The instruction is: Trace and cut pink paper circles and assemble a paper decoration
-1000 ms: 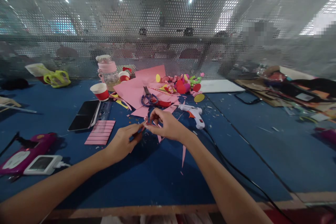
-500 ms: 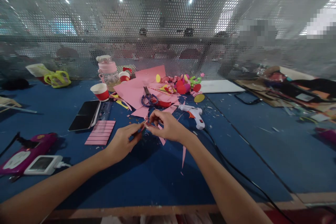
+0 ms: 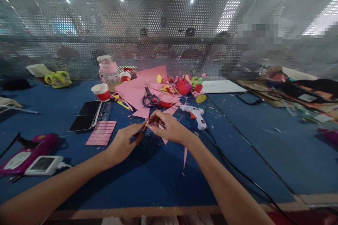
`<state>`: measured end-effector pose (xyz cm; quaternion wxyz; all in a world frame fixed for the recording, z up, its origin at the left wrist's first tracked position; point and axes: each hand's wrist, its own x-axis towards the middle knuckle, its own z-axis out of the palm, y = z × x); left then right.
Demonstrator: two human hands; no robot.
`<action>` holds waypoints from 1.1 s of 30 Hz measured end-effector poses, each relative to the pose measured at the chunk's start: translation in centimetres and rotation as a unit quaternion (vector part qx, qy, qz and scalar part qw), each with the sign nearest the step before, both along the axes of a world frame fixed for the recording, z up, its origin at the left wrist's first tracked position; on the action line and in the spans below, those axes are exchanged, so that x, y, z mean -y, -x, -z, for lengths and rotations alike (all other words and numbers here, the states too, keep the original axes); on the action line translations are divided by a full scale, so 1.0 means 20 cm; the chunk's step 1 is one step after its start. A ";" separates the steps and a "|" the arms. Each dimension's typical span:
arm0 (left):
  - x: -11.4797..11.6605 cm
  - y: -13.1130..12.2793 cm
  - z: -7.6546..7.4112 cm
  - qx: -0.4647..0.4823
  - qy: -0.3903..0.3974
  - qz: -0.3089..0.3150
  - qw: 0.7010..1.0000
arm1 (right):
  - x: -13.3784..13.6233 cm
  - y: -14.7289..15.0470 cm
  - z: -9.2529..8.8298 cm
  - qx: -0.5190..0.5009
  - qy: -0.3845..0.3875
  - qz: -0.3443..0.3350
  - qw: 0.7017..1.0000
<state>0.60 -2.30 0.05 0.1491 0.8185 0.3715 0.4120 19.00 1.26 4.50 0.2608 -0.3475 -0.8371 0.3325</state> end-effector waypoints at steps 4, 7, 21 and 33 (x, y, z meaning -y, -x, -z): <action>0.00 0.00 0.00 0.003 0.007 0.003 1.000 | 0.00 0.00 -0.01 -0.001 0.007 -0.001 1.000; 0.00 0.01 0.00 0.008 0.018 0.000 1.000 | 0.00 0.00 -0.01 -0.003 0.014 0.000 1.000; 0.01 0.00 -0.01 0.131 0.228 -0.026 0.964 | 0.00 -0.01 0.00 -0.014 0.024 -0.007 1.000; 0.01 0.00 -0.02 0.179 0.254 -0.028 0.950 | 0.00 0.02 0.02 -0.044 0.021 0.023 0.999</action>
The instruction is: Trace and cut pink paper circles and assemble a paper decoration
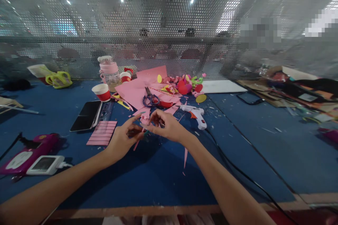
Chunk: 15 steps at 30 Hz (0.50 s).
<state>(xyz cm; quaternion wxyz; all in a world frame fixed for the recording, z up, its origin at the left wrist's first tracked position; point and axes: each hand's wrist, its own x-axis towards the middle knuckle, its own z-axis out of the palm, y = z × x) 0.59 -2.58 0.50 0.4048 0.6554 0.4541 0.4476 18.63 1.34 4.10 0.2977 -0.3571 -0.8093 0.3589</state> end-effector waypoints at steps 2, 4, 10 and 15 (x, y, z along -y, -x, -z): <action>0.00 0.00 0.00 -0.002 -0.004 -0.015 1.000 | 0.00 0.02 0.02 -0.018 0.003 0.028 0.999; 0.01 0.00 0.00 0.001 -0.008 -0.022 1.000 | -0.01 0.03 0.04 -0.036 0.011 0.054 0.998; 0.02 -0.01 0.00 0.018 -0.009 -0.014 1.000 | -0.02 0.08 0.09 -0.091 0.065 0.065 0.992; 0.02 -0.01 -0.01 0.027 -0.012 -0.025 0.999 | -0.01 0.09 0.10 -0.132 0.110 0.061 0.983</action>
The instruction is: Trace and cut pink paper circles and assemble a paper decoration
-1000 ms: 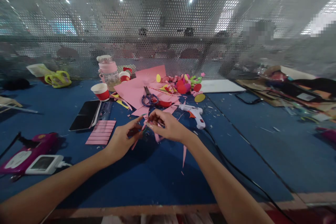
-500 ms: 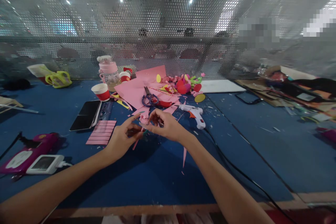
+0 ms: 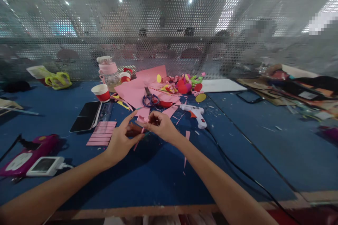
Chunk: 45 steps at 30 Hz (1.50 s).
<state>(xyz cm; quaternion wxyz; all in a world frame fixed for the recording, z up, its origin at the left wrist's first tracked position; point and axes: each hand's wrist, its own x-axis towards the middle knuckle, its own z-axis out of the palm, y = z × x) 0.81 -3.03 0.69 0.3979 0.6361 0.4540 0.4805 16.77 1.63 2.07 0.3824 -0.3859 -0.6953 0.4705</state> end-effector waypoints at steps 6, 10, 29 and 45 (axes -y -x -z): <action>0.00 0.00 0.01 0.015 0.001 0.003 1.000 | 0.00 0.01 0.00 -0.032 0.040 -0.016 0.999; 0.00 0.00 0.02 0.028 0.008 0.014 0.999 | -0.01 0.02 0.01 -0.059 0.066 -0.026 0.996; 0.00 -0.01 0.00 -0.001 -0.005 0.018 1.000 | -0.02 0.00 -0.01 -0.044 -0.013 -0.017 0.999; 0.00 -0.01 -0.01 -0.008 -0.004 0.012 1.000 | -0.02 -0.01 -0.02 -0.047 0.021 -0.023 0.998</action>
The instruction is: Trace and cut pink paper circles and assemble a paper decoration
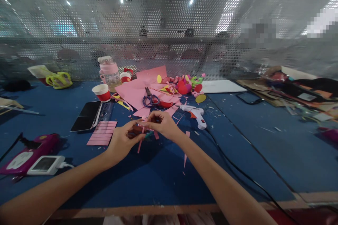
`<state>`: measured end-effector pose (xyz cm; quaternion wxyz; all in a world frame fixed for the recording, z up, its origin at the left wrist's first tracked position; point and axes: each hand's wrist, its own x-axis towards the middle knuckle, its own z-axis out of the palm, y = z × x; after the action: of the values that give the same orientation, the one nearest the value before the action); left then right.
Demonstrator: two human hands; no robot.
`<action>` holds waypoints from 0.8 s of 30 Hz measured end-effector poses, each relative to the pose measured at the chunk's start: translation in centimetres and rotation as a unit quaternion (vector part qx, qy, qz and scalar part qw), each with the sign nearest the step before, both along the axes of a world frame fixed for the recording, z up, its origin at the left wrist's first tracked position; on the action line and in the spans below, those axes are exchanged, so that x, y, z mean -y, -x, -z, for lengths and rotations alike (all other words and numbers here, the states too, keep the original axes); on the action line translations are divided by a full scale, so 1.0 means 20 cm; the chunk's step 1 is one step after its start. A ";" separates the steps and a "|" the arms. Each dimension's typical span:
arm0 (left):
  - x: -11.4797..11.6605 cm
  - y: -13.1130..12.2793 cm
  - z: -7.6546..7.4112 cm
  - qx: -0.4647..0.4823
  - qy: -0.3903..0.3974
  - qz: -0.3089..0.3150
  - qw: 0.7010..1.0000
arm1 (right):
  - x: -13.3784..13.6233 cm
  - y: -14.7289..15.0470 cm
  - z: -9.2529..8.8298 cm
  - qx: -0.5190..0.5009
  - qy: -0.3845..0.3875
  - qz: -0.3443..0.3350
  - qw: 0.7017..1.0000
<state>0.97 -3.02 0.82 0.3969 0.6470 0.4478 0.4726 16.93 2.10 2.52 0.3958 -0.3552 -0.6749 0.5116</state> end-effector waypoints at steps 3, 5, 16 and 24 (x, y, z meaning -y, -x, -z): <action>0.00 0.00 0.01 0.005 -0.002 -0.006 1.000 | 0.00 0.00 0.00 -0.010 0.018 -0.014 1.000; 0.00 0.00 0.01 0.009 0.003 -0.007 1.000 | 0.00 0.00 0.00 -0.019 0.029 -0.022 0.999; 0.02 -0.01 -0.01 0.038 0.036 0.001 0.999 | 0.00 0.01 0.00 -0.017 0.031 0.007 0.999; 0.01 0.00 -0.01 0.017 0.036 0.002 0.999 | -0.01 0.00 0.00 0.002 0.056 -0.012 0.998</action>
<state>1.01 -3.27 0.97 0.4281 0.6256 0.4562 0.4662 16.87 2.37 2.60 0.3678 -0.3694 -0.6505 0.5523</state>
